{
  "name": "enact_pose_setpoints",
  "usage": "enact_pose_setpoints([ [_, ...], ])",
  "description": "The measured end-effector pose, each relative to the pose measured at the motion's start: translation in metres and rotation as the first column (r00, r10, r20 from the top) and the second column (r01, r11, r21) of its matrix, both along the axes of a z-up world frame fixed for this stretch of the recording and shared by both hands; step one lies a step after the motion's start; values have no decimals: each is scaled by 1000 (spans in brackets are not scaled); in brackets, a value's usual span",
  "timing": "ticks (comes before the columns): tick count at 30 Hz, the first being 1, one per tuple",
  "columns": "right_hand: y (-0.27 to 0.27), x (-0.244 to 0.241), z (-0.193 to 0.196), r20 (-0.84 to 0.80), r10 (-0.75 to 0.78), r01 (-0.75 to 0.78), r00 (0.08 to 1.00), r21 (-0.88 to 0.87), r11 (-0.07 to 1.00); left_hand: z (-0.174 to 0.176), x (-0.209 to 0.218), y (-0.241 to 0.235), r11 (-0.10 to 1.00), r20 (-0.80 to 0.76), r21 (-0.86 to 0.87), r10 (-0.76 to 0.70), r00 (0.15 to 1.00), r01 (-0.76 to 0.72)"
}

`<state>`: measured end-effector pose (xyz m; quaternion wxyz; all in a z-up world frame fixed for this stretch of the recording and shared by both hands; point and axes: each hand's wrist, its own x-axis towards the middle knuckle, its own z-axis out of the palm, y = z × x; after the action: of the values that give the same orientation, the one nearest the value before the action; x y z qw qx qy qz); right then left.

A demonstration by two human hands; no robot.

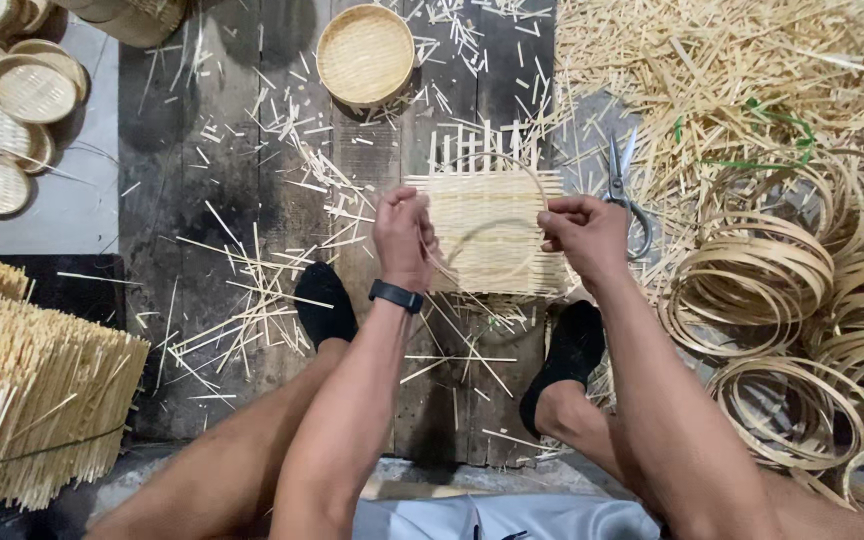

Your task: The person places a circular bamboo mold on a flat woven bamboo mat, then uses shears to trim the excess bamboo strips around the mold's edge. The person repeats this process with multiple mats, stacking the finished circular pieces.

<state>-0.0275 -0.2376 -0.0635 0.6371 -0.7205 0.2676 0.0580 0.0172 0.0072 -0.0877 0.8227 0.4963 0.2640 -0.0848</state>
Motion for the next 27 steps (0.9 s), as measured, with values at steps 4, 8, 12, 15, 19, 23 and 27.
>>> enact_pose_setpoints([
  [4,4,-1,-45,-13,51,-51,999,-463,885,-57,-5,12,548,183,836,-313,932,19],
  [8,10,-3,-72,28,84,-54,996,-555,830,-95,-6,27,346,-107,899,-422,900,269],
  [12,8,-8,-74,-8,70,-63,997,-538,840,-103,-7,29,374,-171,868,-391,904,326],
  [15,6,-4,-72,-2,78,-68,997,-516,854,-102,2,27,375,-204,859,-376,904,350],
  [19,2,-6,-78,-23,67,-70,998,-488,870,-104,2,24,506,-238,777,-314,919,374],
  [23,-1,0,-85,-63,66,-89,996,-502,860,-101,4,24,570,-276,717,-296,914,401],
  [27,-3,-2,-87,-5,142,-119,990,-577,808,-103,3,27,576,-312,691,-308,899,438],
])
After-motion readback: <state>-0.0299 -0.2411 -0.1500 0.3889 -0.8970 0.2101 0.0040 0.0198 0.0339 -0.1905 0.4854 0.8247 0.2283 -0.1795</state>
